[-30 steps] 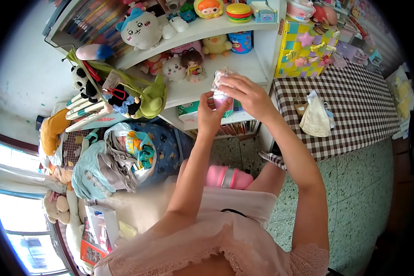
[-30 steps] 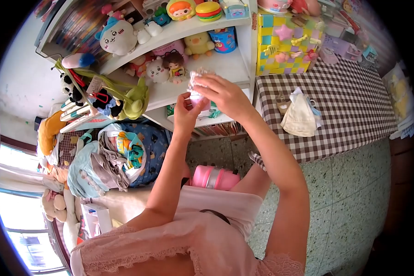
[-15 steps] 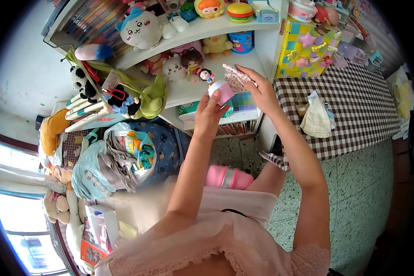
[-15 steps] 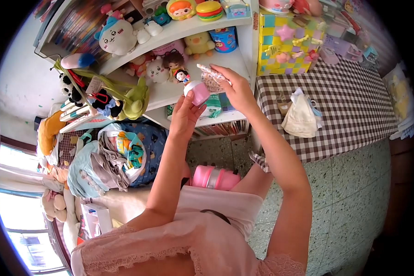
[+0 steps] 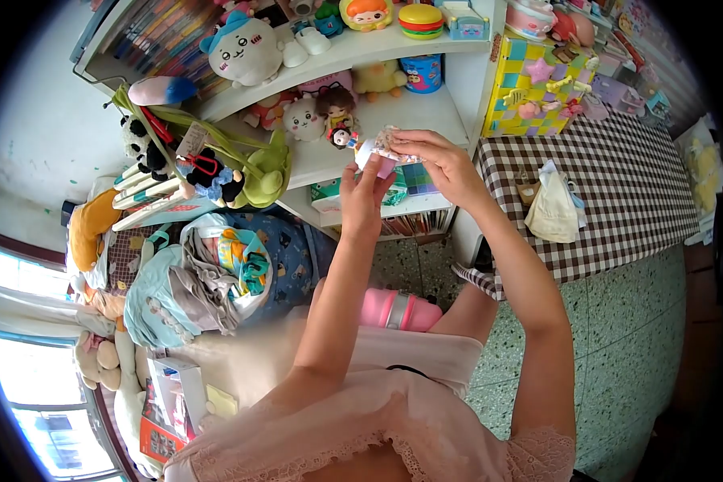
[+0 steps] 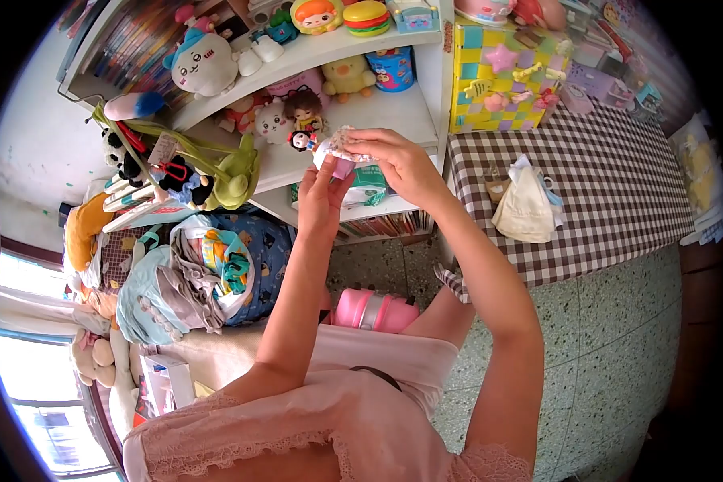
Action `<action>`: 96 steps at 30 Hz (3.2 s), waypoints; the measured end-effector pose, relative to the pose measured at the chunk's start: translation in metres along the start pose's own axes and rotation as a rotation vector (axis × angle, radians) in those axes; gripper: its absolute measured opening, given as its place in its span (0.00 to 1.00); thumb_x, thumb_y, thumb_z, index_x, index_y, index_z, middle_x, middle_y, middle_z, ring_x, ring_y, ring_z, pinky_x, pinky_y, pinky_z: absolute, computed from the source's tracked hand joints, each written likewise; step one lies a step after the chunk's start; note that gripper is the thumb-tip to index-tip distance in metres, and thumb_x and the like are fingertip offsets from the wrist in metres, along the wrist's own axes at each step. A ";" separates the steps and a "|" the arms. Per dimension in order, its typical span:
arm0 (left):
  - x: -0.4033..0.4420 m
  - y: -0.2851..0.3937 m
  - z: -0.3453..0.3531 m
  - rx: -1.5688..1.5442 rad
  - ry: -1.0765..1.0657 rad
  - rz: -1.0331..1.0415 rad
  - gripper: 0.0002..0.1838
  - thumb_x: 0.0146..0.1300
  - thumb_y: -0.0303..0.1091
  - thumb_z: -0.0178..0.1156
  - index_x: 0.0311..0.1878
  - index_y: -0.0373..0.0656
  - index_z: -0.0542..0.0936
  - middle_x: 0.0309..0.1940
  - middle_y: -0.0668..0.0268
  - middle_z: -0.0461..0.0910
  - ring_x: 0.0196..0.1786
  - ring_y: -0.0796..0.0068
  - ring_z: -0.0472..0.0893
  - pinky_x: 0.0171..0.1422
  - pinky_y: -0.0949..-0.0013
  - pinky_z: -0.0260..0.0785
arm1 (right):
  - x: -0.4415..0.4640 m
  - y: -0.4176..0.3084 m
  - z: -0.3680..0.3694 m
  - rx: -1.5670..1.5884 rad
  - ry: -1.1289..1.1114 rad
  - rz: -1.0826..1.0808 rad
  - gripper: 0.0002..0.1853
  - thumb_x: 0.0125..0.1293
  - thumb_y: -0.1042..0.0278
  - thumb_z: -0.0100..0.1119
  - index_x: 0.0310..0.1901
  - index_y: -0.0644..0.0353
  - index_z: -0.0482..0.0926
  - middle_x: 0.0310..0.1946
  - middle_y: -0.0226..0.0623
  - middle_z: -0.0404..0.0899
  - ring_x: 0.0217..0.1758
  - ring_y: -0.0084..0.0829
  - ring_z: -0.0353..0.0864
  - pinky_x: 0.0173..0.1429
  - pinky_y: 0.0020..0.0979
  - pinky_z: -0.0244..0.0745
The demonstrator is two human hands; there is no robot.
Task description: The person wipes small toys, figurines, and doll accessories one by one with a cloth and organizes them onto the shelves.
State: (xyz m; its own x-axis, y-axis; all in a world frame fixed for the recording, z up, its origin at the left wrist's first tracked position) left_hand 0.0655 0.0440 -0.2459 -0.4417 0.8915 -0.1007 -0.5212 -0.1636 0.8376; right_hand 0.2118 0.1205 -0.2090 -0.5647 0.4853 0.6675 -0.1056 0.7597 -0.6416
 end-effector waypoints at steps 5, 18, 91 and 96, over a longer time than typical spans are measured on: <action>-0.008 0.010 0.010 0.196 0.063 0.228 0.25 0.62 0.29 0.64 0.57 0.34 0.63 0.49 0.59 0.75 0.50 0.72 0.77 0.55 0.70 0.73 | -0.005 0.012 0.004 0.144 -0.013 0.140 0.20 0.62 0.85 0.45 0.53 0.63 0.78 0.53 0.39 0.78 0.55 0.34 0.79 0.60 0.30 0.72; -0.010 0.106 0.081 0.701 -0.015 0.836 0.32 0.50 0.32 0.74 0.56 0.35 0.71 0.44 0.61 0.80 0.45 0.73 0.79 0.49 0.68 0.72 | -0.013 0.038 -0.011 1.226 0.139 0.604 0.20 0.65 0.78 0.52 0.60 0.66 0.71 0.51 0.42 0.78 0.51 0.31 0.81 0.56 0.33 0.78; 0.001 0.007 -0.013 -0.002 -0.191 -0.164 0.15 0.66 0.32 0.60 0.53 0.39 0.75 0.48 0.63 0.79 0.47 0.71 0.81 0.46 0.68 0.77 | -0.008 0.044 -0.022 0.473 0.524 0.509 0.18 0.67 0.75 0.49 0.58 0.61 0.74 0.50 0.34 0.78 0.51 0.24 0.79 0.55 0.26 0.74; -0.005 -0.004 -0.008 0.323 -0.218 -0.076 0.13 0.66 0.33 0.61 0.49 0.35 0.77 0.38 0.65 0.82 0.37 0.79 0.81 0.38 0.75 0.75 | 0.001 -0.001 -0.011 -0.156 0.339 -0.002 0.22 0.62 0.82 0.49 0.59 0.60 0.74 0.55 0.37 0.77 0.57 0.32 0.78 0.59 0.28 0.73</action>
State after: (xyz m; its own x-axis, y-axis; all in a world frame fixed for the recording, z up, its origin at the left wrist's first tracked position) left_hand 0.0645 0.0368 -0.2533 -0.2271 0.9705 -0.0811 -0.2747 0.0160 0.9614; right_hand 0.2200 0.1249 -0.2032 -0.2589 0.5799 0.7725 0.0341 0.8047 -0.5926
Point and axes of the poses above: each hand's wrist, its own x-axis towards the middle knuckle, its own z-axis out of the palm, y = z × x, the point moved 2 cm from there along x, towards the middle knuckle
